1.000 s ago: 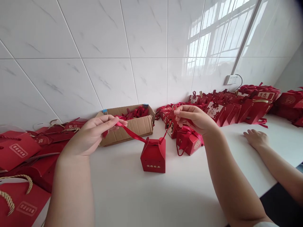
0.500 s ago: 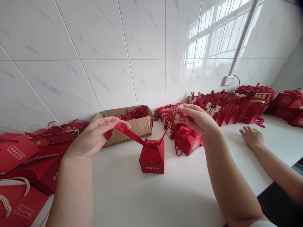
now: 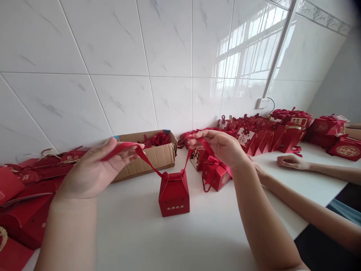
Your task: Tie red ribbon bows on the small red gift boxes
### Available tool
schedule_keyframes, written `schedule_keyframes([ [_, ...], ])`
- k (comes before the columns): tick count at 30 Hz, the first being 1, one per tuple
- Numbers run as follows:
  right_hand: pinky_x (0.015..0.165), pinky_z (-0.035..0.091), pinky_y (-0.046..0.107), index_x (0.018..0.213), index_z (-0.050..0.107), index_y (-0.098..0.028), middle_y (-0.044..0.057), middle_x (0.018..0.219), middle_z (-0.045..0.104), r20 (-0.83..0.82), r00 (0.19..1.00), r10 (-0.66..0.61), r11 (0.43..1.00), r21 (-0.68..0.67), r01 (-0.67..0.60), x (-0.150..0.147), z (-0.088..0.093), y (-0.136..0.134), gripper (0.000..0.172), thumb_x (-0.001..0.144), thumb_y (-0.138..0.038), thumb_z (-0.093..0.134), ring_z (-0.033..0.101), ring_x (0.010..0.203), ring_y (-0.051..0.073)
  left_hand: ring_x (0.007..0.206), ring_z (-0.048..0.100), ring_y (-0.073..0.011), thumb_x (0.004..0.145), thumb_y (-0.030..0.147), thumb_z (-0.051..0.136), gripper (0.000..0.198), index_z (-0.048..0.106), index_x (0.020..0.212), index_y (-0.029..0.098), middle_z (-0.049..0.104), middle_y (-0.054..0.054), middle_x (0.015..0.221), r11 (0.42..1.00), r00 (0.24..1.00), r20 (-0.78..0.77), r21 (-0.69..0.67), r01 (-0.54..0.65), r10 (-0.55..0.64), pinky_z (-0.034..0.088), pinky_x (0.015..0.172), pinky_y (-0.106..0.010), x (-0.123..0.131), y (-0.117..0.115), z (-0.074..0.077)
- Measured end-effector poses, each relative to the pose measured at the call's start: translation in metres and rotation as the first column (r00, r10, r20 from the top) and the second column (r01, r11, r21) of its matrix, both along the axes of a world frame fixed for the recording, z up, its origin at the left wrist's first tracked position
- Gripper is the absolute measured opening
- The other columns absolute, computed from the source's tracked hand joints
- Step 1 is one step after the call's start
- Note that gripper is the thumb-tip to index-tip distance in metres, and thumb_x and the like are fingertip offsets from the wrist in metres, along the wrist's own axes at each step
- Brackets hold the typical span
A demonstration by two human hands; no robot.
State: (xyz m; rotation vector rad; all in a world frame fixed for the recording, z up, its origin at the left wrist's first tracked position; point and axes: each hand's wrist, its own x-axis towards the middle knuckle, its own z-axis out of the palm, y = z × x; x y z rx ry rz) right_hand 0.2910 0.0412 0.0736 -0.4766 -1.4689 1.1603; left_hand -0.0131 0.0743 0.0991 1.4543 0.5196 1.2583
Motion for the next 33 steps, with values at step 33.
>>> schedule_keyframes([
  [33, 0.062, 0.050, 0.020, 0.064, 0.070, -0.021, -0.002, 0.072, 0.066, -0.125, 0.954, -0.274, 0.955, 0.081, 0.285, -0.018, 0.003, -0.010, 0.022, 0.082, -0.032, 0.063, 0.057, 0.059, 0.006, 0.076, 0.065, -0.0122, 0.067, 0.018, 0.075, 0.012, 0.072, 0.078, 0.019, 0.071, 0.000, 0.076, 0.926, 0.956, -0.017, 0.255, -0.278, 0.291, 0.051, 0.077, -0.024, 0.024, -0.019, -0.003],
])
